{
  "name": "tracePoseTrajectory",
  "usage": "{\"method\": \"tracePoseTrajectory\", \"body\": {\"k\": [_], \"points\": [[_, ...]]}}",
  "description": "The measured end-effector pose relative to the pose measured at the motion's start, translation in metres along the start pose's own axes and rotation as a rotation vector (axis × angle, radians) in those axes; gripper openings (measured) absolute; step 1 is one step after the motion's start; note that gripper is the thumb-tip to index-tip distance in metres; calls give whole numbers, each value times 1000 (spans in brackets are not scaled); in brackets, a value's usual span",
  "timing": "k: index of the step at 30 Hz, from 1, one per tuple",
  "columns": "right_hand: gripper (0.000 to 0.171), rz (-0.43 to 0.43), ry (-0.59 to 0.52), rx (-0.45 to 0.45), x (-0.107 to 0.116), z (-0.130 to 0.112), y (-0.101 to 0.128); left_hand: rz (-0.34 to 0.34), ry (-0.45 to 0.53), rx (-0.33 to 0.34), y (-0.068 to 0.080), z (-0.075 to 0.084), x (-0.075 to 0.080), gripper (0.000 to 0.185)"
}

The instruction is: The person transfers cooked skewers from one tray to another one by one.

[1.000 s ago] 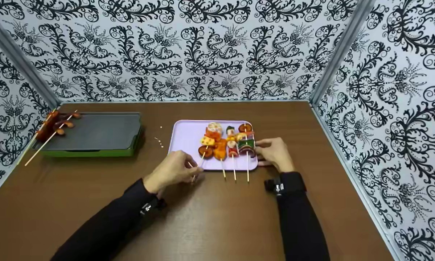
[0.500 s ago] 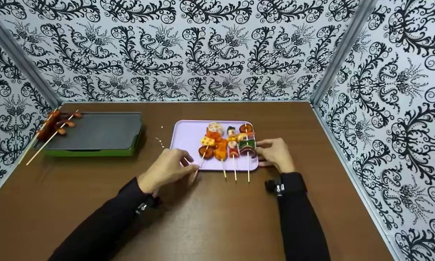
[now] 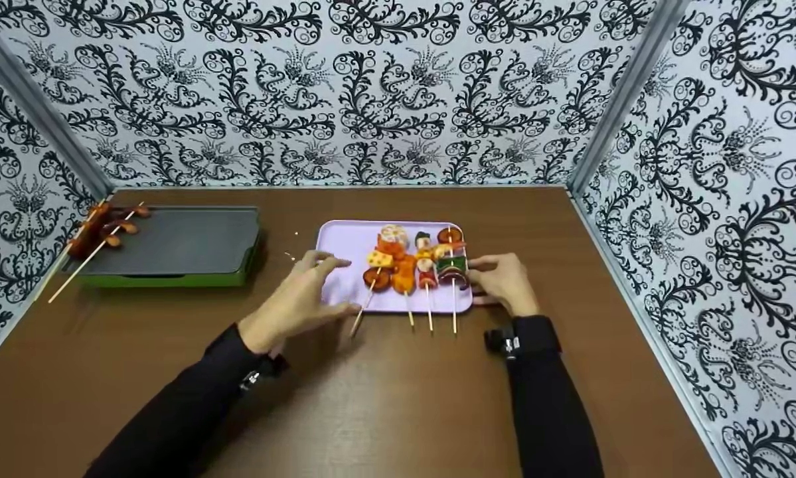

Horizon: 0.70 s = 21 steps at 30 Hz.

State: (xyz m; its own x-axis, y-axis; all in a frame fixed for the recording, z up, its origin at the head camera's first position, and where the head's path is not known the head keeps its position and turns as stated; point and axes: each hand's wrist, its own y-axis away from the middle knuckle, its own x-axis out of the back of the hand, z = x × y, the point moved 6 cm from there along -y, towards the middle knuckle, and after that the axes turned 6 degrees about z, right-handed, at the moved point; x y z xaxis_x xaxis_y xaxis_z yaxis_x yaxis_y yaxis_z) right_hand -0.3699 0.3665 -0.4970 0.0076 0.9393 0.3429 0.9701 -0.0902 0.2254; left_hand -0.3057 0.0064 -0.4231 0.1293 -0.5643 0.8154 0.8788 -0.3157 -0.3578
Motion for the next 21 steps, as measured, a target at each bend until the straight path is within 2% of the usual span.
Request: {"method": "tracePoseTrajectory", "body": {"k": [5,10,21], "points": [[42,4,-7,8,-1,0,-1,-9,-34,-8,0,-4,10,98],[41,9,0,7,1,0,-1,14,-68,-8,1,-11,24,104],[41,13,10,-7,1,1,-1,75,-108,56,13,-44,59,117]]}}
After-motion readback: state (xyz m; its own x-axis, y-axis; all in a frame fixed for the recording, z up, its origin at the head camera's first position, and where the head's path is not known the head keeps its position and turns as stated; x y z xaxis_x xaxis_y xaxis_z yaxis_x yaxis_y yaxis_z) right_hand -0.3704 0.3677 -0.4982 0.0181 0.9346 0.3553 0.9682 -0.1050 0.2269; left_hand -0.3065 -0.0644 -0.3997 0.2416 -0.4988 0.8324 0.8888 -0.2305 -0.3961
